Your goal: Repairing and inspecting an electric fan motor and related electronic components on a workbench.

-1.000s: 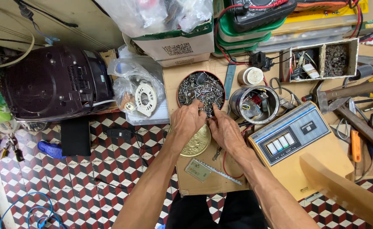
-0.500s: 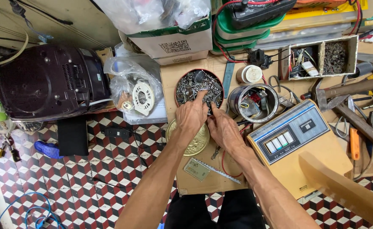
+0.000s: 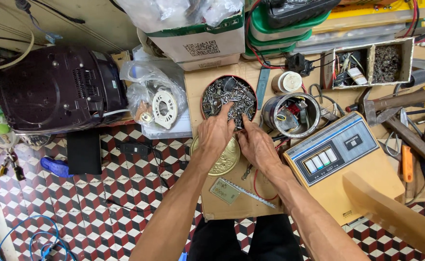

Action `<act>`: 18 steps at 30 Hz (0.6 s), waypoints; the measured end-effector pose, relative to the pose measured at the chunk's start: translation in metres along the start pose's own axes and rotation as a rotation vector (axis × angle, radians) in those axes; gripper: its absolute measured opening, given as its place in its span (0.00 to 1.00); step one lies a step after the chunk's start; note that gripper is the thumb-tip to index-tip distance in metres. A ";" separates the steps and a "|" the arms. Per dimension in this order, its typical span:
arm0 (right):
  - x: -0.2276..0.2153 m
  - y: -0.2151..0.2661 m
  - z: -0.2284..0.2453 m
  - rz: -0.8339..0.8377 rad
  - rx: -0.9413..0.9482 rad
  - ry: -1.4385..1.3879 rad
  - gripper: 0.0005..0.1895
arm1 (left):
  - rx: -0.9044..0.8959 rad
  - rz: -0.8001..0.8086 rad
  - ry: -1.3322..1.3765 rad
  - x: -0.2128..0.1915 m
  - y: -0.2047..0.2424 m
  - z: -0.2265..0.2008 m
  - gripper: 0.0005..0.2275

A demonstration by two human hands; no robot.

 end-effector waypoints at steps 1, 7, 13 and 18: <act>-0.001 0.000 0.001 0.000 -0.001 0.000 0.30 | 0.000 -0.001 0.000 0.000 0.000 0.000 0.23; -0.003 0.000 0.004 0.003 0.014 0.006 0.30 | -0.026 0.016 0.027 -0.003 -0.003 -0.006 0.20; -0.001 0.000 0.001 0.039 0.061 -0.016 0.31 | 0.056 0.023 0.033 0.002 -0.015 -0.014 0.17; -0.001 0.000 0.002 0.022 0.022 -0.001 0.31 | 0.018 0.056 0.001 0.008 -0.016 -0.019 0.18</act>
Point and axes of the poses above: each hand's wrist, its own y-axis away from the middle knuckle, its own x-axis out of the palm, z = x × y, the point moved 4 cm from there along -y, towards the middle knuckle, and after that the axes turned 2 degrees about x, right-handed, at the moved point
